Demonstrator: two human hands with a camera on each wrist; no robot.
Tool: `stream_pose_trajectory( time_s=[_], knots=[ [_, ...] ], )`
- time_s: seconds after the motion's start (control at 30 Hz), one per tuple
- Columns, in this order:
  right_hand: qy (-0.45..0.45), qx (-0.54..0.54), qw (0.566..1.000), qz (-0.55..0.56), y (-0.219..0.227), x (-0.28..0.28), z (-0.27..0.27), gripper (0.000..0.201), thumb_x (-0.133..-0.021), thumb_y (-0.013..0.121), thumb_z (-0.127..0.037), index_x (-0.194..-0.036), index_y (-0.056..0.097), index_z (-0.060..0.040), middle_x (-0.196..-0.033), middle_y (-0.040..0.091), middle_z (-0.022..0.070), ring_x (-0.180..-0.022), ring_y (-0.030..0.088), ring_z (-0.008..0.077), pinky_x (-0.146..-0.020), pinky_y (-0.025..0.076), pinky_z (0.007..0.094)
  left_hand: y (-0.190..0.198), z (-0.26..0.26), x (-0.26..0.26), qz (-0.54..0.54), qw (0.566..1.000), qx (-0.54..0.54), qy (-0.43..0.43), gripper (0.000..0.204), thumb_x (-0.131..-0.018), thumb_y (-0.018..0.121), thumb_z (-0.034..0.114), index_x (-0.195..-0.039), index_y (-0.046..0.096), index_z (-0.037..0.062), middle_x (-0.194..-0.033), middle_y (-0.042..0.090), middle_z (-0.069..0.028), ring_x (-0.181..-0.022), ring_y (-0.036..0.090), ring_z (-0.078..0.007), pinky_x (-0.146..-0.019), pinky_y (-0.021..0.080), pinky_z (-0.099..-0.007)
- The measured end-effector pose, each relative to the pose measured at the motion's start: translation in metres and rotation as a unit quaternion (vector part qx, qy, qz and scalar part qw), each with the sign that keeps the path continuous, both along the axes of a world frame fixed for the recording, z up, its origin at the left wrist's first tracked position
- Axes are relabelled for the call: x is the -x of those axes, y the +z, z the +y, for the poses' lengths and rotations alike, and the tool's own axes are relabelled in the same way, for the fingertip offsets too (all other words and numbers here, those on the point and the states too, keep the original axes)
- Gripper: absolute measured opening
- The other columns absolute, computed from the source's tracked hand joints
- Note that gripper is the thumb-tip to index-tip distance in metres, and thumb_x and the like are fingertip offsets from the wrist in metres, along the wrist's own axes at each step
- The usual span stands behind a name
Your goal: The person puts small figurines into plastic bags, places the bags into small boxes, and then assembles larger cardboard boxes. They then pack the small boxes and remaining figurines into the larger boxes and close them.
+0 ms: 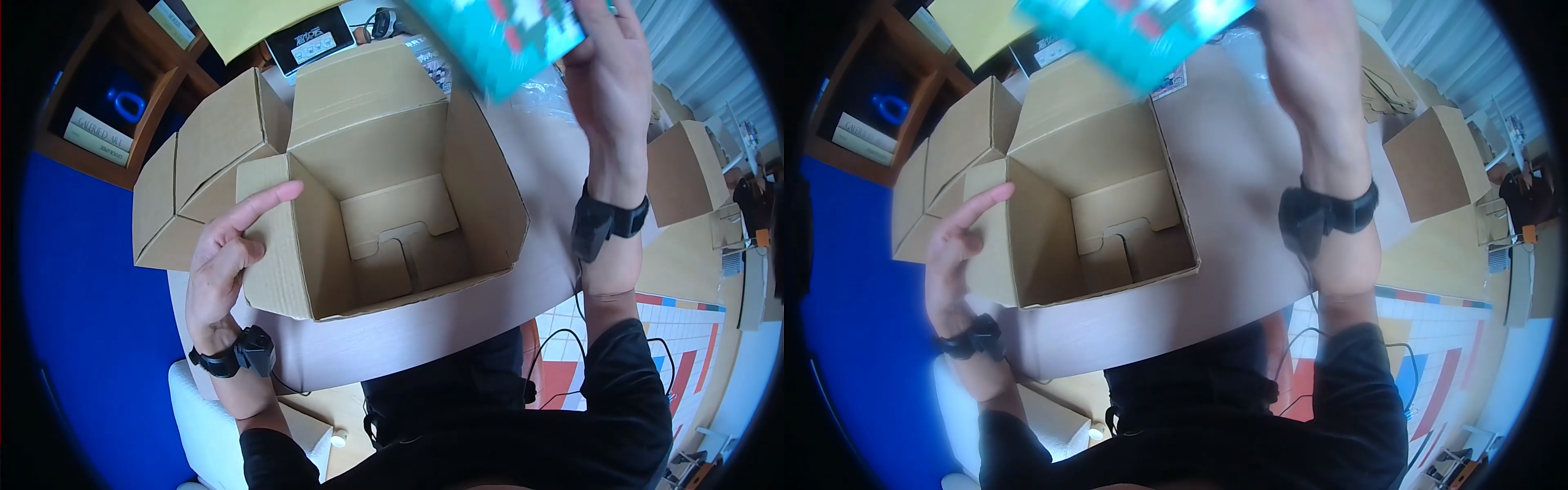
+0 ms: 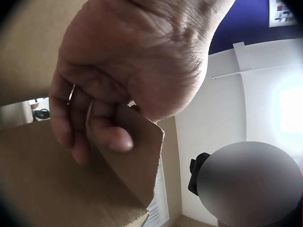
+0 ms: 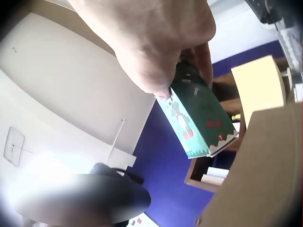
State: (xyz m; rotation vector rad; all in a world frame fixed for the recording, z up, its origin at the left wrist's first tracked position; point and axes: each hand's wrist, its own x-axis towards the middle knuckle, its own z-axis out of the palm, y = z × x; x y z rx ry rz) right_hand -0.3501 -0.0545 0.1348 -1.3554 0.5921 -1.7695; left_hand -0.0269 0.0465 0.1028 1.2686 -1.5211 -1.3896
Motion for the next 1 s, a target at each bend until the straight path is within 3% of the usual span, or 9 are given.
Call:
stream_pose_trajectory(
  time_s=[0.1,0.23,0.33,0.47,0.57,0.7,0.83,0.93,1.0],
  knots=[
    [0.096,-0.072,0.989,0.090,-0.002,-0.017,0.020,0.040,-0.091,0.068,-0.013,-0.124,0.050,-0.0014,-0.104,0.063,0.0062,-0.088,0.063,0.0128,-0.075,0.052,0.0234,-0.002,0.000,0.002,-0.003,1.000,0.002,-0.006,0.067,-0.068,0.041,0.006,-0.134,0.054,-0.0037,-0.111,0.065,-0.0078,-0.091,0.057,-0.0066,-0.084,0.041,-0.0167],
    [0.188,-0.013,0.953,0.237,-0.023,-0.015,0.021,0.038,-0.091,0.067,-0.011,-0.127,0.058,-0.0056,-0.121,0.063,0.0060,-0.109,0.060,0.0151,-0.091,0.049,0.0274,-0.001,0.001,-0.001,-0.014,1.000,0.000,-0.021,0.068,-0.069,0.041,0.005,-0.135,0.053,-0.0023,-0.111,0.065,-0.0067,-0.091,0.057,-0.0059,-0.083,0.040,-0.0167],
    [0.072,0.053,0.934,0.346,-0.028,-0.012,0.009,0.032,-0.093,0.063,-0.008,-0.125,0.059,-0.0038,-0.122,0.062,0.0048,-0.115,0.057,0.0148,-0.094,0.048,0.0274,-0.002,0.001,-0.006,-0.030,0.999,-0.015,-0.029,0.069,-0.069,0.041,0.005,-0.136,0.054,0.0002,-0.109,0.065,-0.0051,-0.084,0.055,-0.0036,-0.076,0.040,-0.0161],
    [0.054,0.023,0.949,0.309,-0.050,-0.005,-0.030,0.034,-0.095,0.061,-0.010,-0.129,0.057,-0.0049,-0.120,0.062,0.0058,-0.111,0.058,0.0139,-0.096,0.045,0.0263,-0.007,-0.001,-0.001,-0.023,0.999,0.030,-0.016,0.065,-0.073,0.041,0.003,-0.137,0.054,0.0043,-0.101,0.064,0.0000,-0.068,0.048,0.0012,-0.062,0.035,-0.0147],
    [-0.045,0.024,0.925,0.377,-0.085,-0.002,-0.069,0.051,-0.089,0.065,-0.031,-0.132,0.053,-0.0068,-0.127,0.058,0.0195,-0.119,0.055,0.0329,-0.100,0.043,0.0375,-0.009,-0.001,-0.005,-0.039,0.999,0.025,-0.025,0.057,-0.080,0.042,-0.001,-0.135,0.056,0.0048,-0.092,0.064,0.0033,-0.060,0.038,0.0017,-0.056,0.030,-0.0162],
    [-0.114,0.013,0.892,0.437,-0.121,0.002,-0.106,0.061,-0.089,0.065,-0.031,-0.138,0.045,-0.0009,-0.140,0.044,0.0280,-0.134,0.041,0.0378,-0.110,0.033,0.0399,-0.005,0.001,-0.005,-0.062,0.998,0.005,-0.021,0.050,-0.085,0.044,-0.006,-0.132,0.059,0.0039,-0.080,0.059,0.0059,-0.056,0.032,0.0009,-0.052,0.026,-0.0186],
    [-0.154,0.040,0.862,0.482,-0.148,-0.001,-0.132,0.076,-0.084,0.072,-0.033,-0.147,0.035,-0.0108,-0.149,0.032,0.0267,-0.143,0.028,0.0351,-0.114,0.027,0.0386,0.001,0.004,-0.008,-0.054,0.996,-0.004,-0.065,0.048,-0.085,0.043,-0.009,-0.128,0.061,0.0022,-0.068,0.050,0.0074,-0.054,0.030,0.0005,-0.051,0.022,-0.0193],
    [-0.149,0.066,0.865,0.475,-0.152,0.000,-0.135,0.064,-0.081,0.075,-0.026,-0.134,0.045,-0.0061,-0.136,0.047,0.0302,-0.134,0.041,0.0380,-0.109,0.035,0.0409,0.002,0.002,-0.007,-0.064,0.996,0.002,-0.065,0.048,-0.084,0.043,-0.009,-0.127,0.062,0.0010,-0.063,0.044,0.0080,-0.053,0.030,0.0004,-0.050,0.022,-0.0193],
    [-0.101,0.031,0.895,0.434,-0.150,0.006,-0.137,0.056,-0.080,0.076,-0.022,-0.126,0.048,-0.0066,-0.123,0.056,0.0251,-0.120,0.053,0.0322,-0.100,0.042,0.0384,0.002,0.002,-0.005,-0.069,0.996,0.008,-0.059,0.048,-0.084,0.042,-0.008,-0.126,0.063,0.0008,-0.061,0.043,0.0082,-0.053,0.030,0.0003,-0.050,0.022,-0.0195]
  ],
)
